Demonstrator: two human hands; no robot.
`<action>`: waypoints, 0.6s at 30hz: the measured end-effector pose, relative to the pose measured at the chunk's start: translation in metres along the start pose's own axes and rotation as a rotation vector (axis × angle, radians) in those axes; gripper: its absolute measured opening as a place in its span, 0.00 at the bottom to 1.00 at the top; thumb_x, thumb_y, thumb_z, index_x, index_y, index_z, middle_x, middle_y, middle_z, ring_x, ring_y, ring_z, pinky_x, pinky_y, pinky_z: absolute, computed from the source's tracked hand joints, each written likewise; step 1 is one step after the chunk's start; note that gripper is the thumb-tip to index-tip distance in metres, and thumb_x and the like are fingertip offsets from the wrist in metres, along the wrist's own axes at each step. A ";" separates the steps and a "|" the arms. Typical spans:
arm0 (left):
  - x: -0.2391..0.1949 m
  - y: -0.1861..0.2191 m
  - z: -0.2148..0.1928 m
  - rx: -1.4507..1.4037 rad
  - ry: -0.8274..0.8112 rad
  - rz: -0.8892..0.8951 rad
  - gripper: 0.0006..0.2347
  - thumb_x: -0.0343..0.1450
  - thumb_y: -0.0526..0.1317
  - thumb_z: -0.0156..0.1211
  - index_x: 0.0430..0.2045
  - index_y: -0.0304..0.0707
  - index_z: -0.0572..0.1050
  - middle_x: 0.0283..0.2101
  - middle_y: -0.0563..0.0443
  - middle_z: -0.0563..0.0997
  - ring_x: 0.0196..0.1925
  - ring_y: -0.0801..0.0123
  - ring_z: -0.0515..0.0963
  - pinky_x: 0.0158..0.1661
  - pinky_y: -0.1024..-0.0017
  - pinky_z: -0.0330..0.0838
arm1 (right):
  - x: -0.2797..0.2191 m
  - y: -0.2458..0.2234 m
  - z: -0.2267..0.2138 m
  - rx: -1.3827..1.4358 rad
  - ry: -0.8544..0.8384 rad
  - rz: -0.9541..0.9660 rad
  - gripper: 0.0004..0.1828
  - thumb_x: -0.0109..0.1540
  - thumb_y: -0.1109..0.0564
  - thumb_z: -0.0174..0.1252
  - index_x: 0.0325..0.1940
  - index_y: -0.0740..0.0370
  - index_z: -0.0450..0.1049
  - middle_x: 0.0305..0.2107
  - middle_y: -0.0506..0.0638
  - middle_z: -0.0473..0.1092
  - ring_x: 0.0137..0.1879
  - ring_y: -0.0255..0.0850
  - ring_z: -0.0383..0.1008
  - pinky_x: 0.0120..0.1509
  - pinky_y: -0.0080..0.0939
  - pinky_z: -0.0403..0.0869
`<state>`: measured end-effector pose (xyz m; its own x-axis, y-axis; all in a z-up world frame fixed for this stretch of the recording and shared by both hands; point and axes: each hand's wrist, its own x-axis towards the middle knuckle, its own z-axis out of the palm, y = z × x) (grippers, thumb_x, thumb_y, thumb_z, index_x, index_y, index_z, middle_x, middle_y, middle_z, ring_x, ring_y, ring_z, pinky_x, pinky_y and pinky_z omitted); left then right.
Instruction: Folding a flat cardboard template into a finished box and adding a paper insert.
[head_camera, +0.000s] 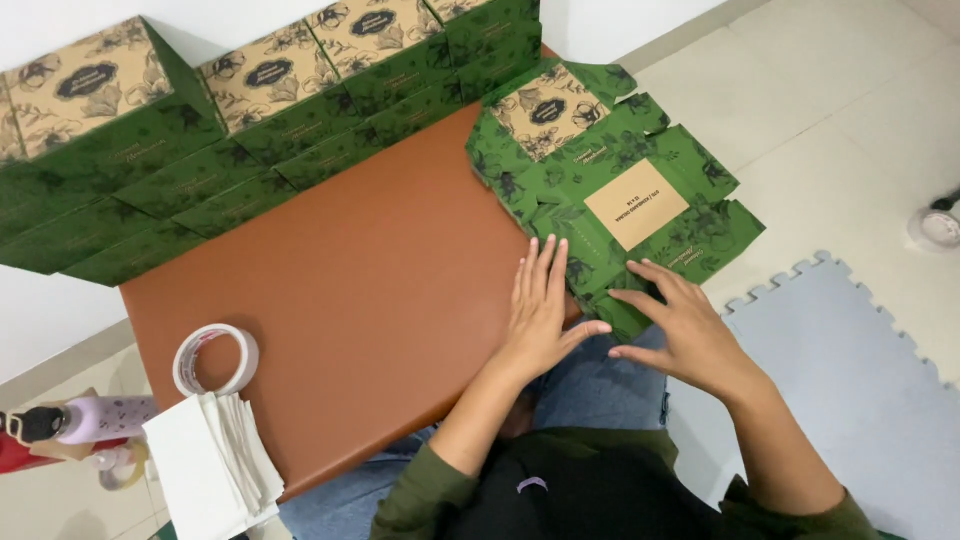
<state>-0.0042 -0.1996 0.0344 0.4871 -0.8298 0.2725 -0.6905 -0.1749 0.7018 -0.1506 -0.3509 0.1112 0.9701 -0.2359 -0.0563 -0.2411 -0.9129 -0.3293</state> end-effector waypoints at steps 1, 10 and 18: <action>0.000 -0.001 0.000 -0.002 -0.001 -0.005 0.49 0.64 0.63 0.60 0.73 0.30 0.42 0.74 0.27 0.44 0.77 0.33 0.37 0.71 0.42 0.36 | 0.000 -0.001 -0.002 0.001 -0.005 0.000 0.36 0.52 0.39 0.70 0.63 0.45 0.71 0.67 0.55 0.60 0.77 0.56 0.54 0.71 0.60 0.61; -0.001 -0.002 0.001 -0.013 -0.003 -0.003 0.48 0.66 0.63 0.58 0.73 0.30 0.42 0.74 0.28 0.45 0.77 0.33 0.38 0.72 0.41 0.37 | -0.005 -0.001 -0.004 0.212 0.027 0.043 0.36 0.51 0.45 0.74 0.61 0.52 0.74 0.66 0.58 0.63 0.75 0.58 0.57 0.72 0.64 0.59; -0.002 0.001 0.000 0.012 0.008 -0.036 0.47 0.66 0.56 0.64 0.73 0.30 0.41 0.75 0.28 0.44 0.78 0.34 0.39 0.72 0.43 0.39 | -0.010 0.058 0.039 -0.241 0.386 0.058 0.35 0.56 0.65 0.55 0.68 0.47 0.71 0.62 0.45 0.71 0.68 0.42 0.70 0.64 0.47 0.74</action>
<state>-0.0057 -0.1984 0.0339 0.5164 -0.8183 0.2526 -0.6786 -0.2111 0.7035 -0.1730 -0.3890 0.0561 0.8851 -0.3540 0.3020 -0.3383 -0.9352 -0.1045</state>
